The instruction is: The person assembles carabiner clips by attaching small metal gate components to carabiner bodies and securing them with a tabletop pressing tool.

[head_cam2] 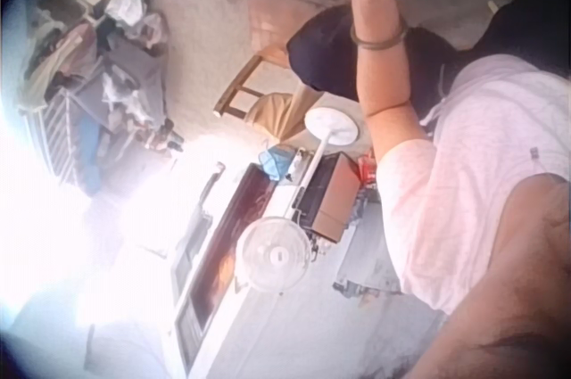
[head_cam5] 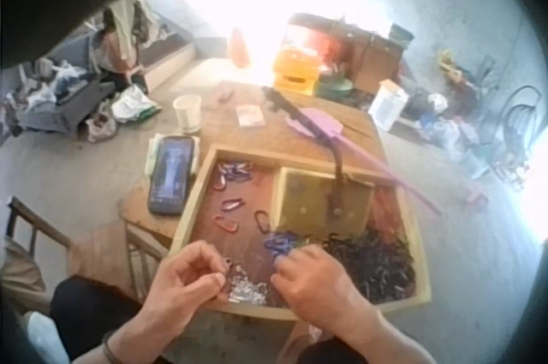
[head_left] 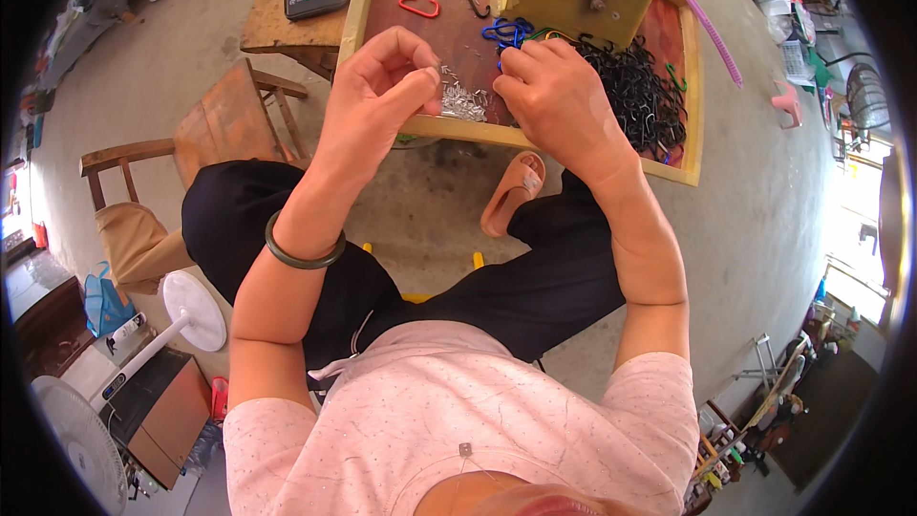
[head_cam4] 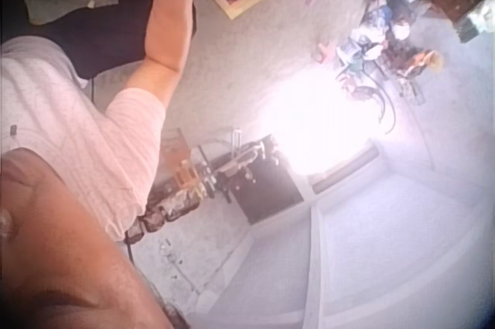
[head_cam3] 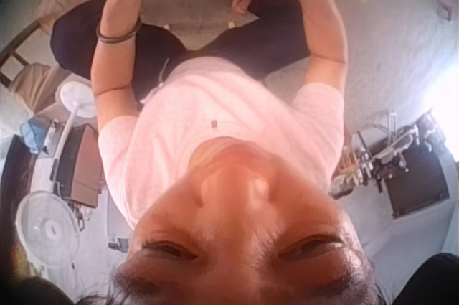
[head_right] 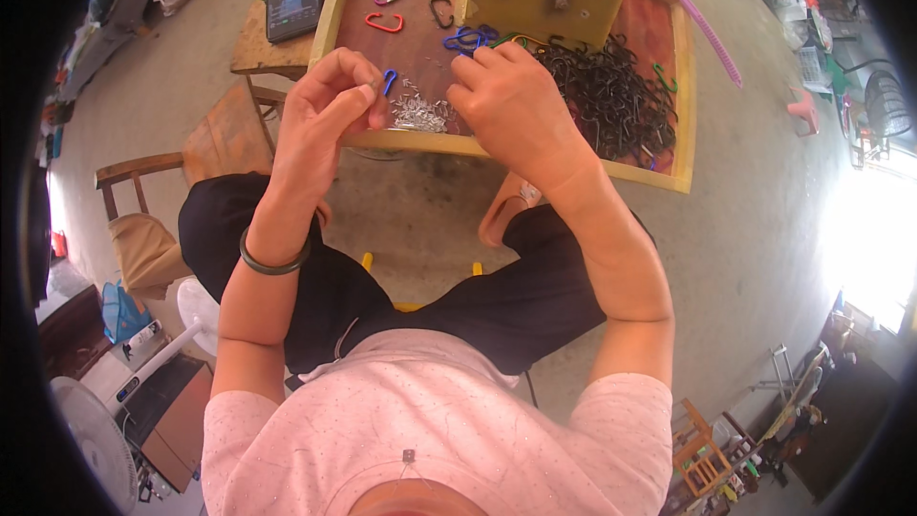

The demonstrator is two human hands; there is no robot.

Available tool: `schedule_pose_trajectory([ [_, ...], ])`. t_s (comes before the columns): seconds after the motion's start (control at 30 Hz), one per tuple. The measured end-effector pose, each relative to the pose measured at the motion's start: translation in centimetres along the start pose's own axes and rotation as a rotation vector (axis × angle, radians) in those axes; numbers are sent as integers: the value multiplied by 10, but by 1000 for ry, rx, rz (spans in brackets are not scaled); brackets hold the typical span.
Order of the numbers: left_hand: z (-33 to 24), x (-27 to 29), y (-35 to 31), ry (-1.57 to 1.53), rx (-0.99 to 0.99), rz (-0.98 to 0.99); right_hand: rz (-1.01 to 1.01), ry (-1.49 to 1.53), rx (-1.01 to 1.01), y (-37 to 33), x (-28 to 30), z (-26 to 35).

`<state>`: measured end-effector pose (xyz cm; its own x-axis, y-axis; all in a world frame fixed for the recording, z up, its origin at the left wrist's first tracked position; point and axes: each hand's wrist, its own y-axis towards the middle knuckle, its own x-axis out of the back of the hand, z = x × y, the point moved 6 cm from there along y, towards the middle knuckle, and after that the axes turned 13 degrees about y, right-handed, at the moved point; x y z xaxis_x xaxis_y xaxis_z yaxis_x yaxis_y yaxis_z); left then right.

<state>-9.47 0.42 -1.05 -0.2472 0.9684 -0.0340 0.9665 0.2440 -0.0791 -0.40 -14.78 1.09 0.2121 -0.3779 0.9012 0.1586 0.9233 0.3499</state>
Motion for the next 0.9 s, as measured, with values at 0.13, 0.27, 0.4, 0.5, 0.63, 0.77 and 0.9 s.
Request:
schedule_pose_trajectory([
  [0.13, 1, 2, 0, -67, -4, -43, 62, -91, -16, 10, -3, 8],
  [0.27, 2, 2, 0, 0, 11, -18, 68, -124, -17, 10, -8, 1],
  [0.4, -1, 0, -2, -2, -13, -44, 19, 17, -75, 6, -7, -12],
  [0.5, -9, -3, -4, 198, -191, -115, -13, 399, -244, 5, 1, -17],
  [0.63, -33, -20, -11, 543, -429, -75, -83, 1010, -519, 1, -3, -26],
  [0.77, -33, -27, -13, 670, -466, -43, -82, 1303, -749, -4, -15, -35],
  [0.9, -33, -25, -13, 682, -536, -125, -167, 1357, -747, -3, -21, -38],
])
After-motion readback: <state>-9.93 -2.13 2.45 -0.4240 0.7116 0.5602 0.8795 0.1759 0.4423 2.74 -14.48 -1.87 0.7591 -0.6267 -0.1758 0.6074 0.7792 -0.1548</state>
